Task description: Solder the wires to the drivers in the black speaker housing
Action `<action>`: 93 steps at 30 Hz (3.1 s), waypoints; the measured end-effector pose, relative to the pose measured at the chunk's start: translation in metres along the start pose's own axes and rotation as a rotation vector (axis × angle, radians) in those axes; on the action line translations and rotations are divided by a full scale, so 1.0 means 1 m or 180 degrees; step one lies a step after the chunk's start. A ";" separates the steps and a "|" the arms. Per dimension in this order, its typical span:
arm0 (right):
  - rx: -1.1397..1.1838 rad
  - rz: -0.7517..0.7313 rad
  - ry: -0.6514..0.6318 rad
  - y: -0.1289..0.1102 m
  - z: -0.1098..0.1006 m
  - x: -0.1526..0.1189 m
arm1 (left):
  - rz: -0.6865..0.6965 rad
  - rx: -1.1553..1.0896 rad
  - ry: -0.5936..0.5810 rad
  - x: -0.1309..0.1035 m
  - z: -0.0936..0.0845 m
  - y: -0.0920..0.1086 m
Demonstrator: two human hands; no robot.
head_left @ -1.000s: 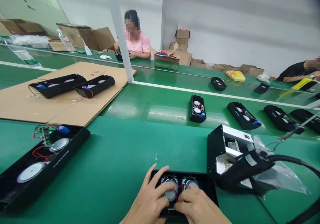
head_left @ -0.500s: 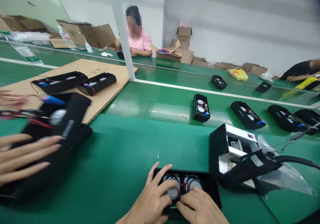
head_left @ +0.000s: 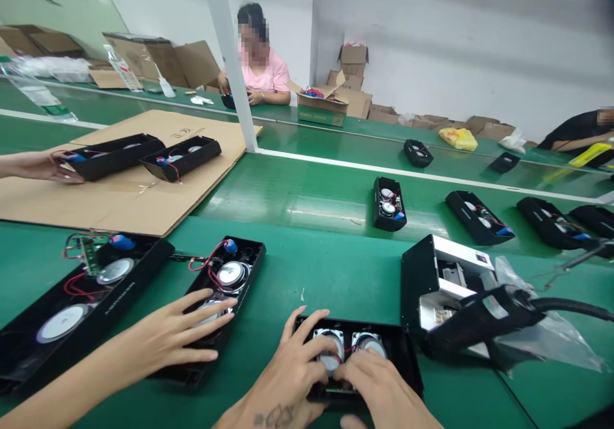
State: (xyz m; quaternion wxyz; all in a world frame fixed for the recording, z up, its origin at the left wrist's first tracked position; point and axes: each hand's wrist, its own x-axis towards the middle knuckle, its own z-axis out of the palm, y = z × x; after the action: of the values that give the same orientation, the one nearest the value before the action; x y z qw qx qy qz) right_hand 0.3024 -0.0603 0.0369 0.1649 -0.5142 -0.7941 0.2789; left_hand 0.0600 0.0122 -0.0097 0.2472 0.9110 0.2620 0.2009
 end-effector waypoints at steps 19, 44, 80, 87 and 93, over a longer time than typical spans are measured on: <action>0.0077 0.0715 -0.0279 -0.028 -0.043 0.051 | -0.1049 -0.0920 -0.0852 0.058 -0.060 0.001; -0.0720 0.0471 -0.0070 -0.022 -0.019 0.041 | -0.0840 -0.0694 -0.0882 0.055 -0.062 0.007; 0.1649 0.1626 0.4234 0.055 -0.073 -0.022 | -0.0038 0.0341 0.0050 -0.009 0.005 0.007; 0.1610 0.1652 0.4273 0.069 -0.064 -0.047 | -0.0044 0.0474 0.0002 -0.007 0.002 0.012; 0.2551 0.1037 0.4513 0.047 -0.086 -0.043 | -0.0067 0.0584 0.0286 -0.006 0.006 0.015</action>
State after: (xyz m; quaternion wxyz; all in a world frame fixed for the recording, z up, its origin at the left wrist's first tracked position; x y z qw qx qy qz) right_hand 0.4013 -0.0616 0.0769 0.7544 -0.5789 -0.2579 0.1709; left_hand 0.0638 -0.0047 -0.0080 0.1528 0.9171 0.2997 0.2141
